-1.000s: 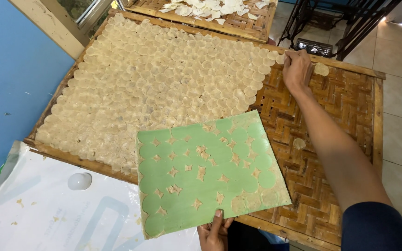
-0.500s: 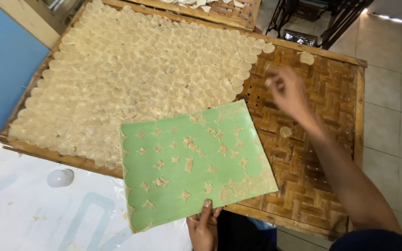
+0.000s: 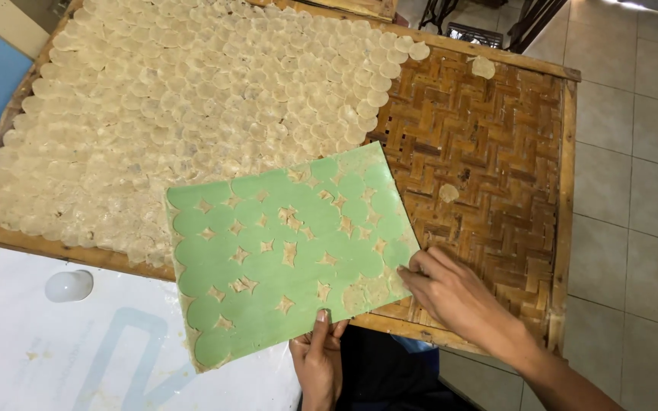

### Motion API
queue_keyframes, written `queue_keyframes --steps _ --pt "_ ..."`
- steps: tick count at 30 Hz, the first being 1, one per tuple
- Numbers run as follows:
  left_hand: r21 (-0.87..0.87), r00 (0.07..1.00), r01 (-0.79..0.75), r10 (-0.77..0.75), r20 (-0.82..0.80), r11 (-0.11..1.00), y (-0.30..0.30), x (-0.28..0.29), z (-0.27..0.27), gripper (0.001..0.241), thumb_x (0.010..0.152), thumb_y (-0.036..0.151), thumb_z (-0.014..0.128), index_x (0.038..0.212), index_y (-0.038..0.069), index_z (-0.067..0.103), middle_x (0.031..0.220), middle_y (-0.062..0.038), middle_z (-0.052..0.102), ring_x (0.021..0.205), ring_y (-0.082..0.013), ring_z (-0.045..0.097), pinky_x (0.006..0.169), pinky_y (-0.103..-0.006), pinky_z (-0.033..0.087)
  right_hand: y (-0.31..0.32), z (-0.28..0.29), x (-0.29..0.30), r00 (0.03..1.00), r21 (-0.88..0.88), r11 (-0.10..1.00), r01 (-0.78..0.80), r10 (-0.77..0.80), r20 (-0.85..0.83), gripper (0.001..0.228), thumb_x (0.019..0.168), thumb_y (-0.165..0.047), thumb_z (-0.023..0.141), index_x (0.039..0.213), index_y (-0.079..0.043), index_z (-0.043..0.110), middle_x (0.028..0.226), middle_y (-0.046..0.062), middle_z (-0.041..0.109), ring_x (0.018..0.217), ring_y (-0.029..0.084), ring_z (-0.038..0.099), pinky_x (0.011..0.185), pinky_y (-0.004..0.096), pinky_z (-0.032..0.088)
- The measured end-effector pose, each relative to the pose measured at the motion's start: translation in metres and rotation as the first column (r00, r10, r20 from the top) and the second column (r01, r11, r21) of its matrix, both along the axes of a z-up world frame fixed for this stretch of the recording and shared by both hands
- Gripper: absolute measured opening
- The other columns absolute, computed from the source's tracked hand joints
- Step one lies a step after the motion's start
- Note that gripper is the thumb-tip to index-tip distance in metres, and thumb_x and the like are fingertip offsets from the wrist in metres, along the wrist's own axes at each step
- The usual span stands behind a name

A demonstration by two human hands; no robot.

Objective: Peeling off shaped dough pieces from a stencil and preparing more dough on a flat surface using a rolling pin and oil.

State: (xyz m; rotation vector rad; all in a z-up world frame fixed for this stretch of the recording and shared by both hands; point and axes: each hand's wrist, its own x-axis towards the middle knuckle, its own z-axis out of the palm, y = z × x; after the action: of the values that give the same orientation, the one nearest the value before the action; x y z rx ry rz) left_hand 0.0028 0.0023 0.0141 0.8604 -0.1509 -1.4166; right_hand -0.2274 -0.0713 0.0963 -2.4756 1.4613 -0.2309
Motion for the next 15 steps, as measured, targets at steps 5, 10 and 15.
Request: queue_keyframes --steps 5,10,15 --pt "-0.048 1.0 0.005 -0.004 0.012 0.999 -0.002 -0.001 0.003 0.011 0.1 0.0 0.062 0.095 -0.009 0.068 0.075 -0.008 0.059 0.066 -0.0129 0.051 0.07 -0.0314 0.051 -0.009 -0.003 0.003 0.996 -0.019 0.997 0.074 -0.074 0.044 0.016 0.085 -0.014 0.073 0.098 -0.007 0.079 0.092 0.002 0.066 0.085 0.016 0.059 0.083 0.032 0.064" --pt "-0.023 1.0 -0.009 0.009 -0.007 1.0 -0.002 0.0 0.002 0.013 0.099 -0.002 0.063 0.09 -0.011 0.068 0.073 -0.009 0.06 0.064 -0.0127 0.053 0.07 -0.0316 0.055 -0.01 0.002 0.002 0.992 0.12 0.987 0.104 -0.111 0.059 0.008 0.085 -0.01 0.071 0.093 -0.008 0.071 0.099 0.002 0.063 0.085 0.017 0.062 0.083 0.035 0.063" --pt "-0.001 1.0 -0.005 0.005 0.015 1.0 0.0 0.0 -0.001 0.014 0.099 0.0 0.064 0.094 -0.012 0.069 0.075 -0.01 0.062 0.065 -0.0132 0.055 0.07 -0.0314 0.055 0.003 0.022 0.005 0.985 0.117 0.989 0.087 -0.102 0.136 0.006 0.088 -0.01 0.068 0.093 -0.008 0.066 0.092 0.003 0.07 0.074 0.017 0.067 0.067 0.035 0.062"
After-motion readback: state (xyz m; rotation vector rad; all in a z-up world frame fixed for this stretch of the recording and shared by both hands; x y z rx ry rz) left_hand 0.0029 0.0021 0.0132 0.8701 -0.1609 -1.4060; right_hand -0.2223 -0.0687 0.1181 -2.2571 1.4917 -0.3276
